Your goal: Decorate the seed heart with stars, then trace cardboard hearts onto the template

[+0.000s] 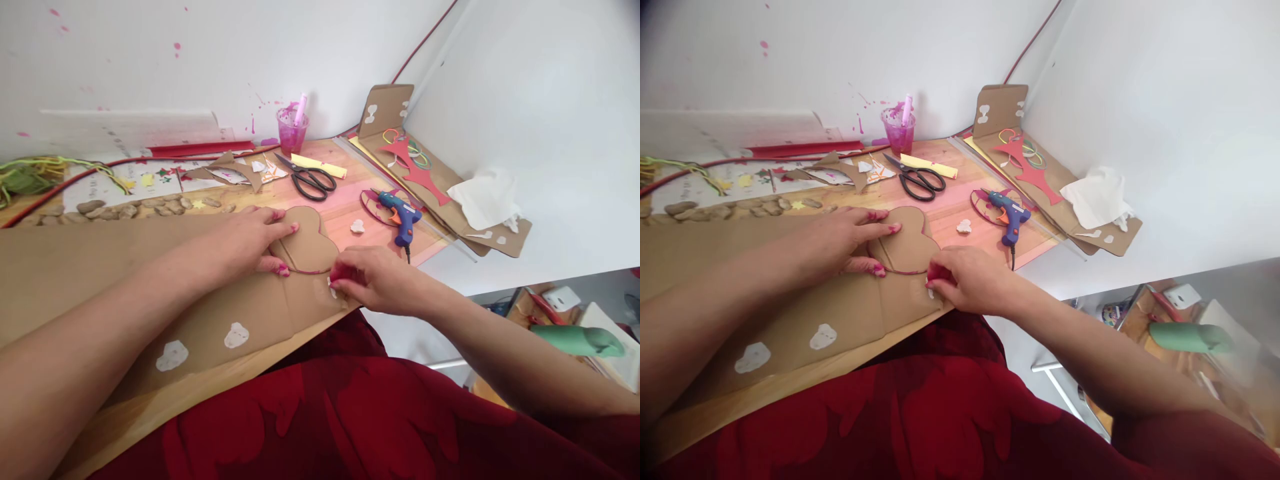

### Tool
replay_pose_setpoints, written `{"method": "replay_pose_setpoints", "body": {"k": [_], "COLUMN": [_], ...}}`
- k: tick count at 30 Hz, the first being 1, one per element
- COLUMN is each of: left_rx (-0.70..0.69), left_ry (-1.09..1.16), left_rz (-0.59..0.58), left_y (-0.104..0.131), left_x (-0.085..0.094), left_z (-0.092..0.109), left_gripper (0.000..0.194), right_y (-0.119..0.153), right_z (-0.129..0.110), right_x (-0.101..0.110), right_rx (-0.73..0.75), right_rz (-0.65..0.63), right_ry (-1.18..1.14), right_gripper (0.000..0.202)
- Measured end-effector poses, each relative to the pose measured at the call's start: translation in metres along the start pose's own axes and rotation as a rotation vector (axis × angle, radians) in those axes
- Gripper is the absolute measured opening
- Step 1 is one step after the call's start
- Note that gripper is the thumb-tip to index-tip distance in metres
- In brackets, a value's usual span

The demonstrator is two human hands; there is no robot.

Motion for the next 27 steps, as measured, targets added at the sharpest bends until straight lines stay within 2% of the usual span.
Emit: {"method": "replay_pose_setpoints", "body": {"k": [3, 6, 11, 16, 27], "left_rx": [0.012, 0.019, 0.009, 0.005, 0.008], "left_ry": [-0.008, -0.007, 0.015, 0.028, 0.018], "left_rz": [-0.008, -0.014, -0.012, -0.007, -0.006], "left_y": [0.0, 0.001, 0.0, 0.0, 0.001], "left_x": [0.001, 0.003, 0.003, 0.002, 0.003], "left_z": [0.002, 0.004, 0.002, 0.001, 0.002], "left_gripper": [0.079, 0.078, 0.079, 0.08, 0.079], "right_y": [0.005, 0.009, 0.014, 0.013, 0.02], "right_z": [-0.011, -0.019, -0.026, -0.03, -0.018], "right_x": [-0.011, -0.022, -0.033, -0.036, -0.032], "right_rx": [-0.2, -0.301, -0.343, -0.357, -0.41], "right_rz": [0.104, 0.168, 0.255, 0.258, 0.296], "right_ry": [0.038, 0.022, 0.037, 0.093, -0.004], "right_gripper": [0.009, 0.009, 0.01, 0.01, 0.011]}}
Point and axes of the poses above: each hand's wrist, its own y-axis away from the middle knuckle, its own x-axis out of the back of the hand, z = x × y, the point moved 1 cm from there along -y, towards the middle knuckle, and after that the axes turned 8 degrees about y, right-handed, at the moved point
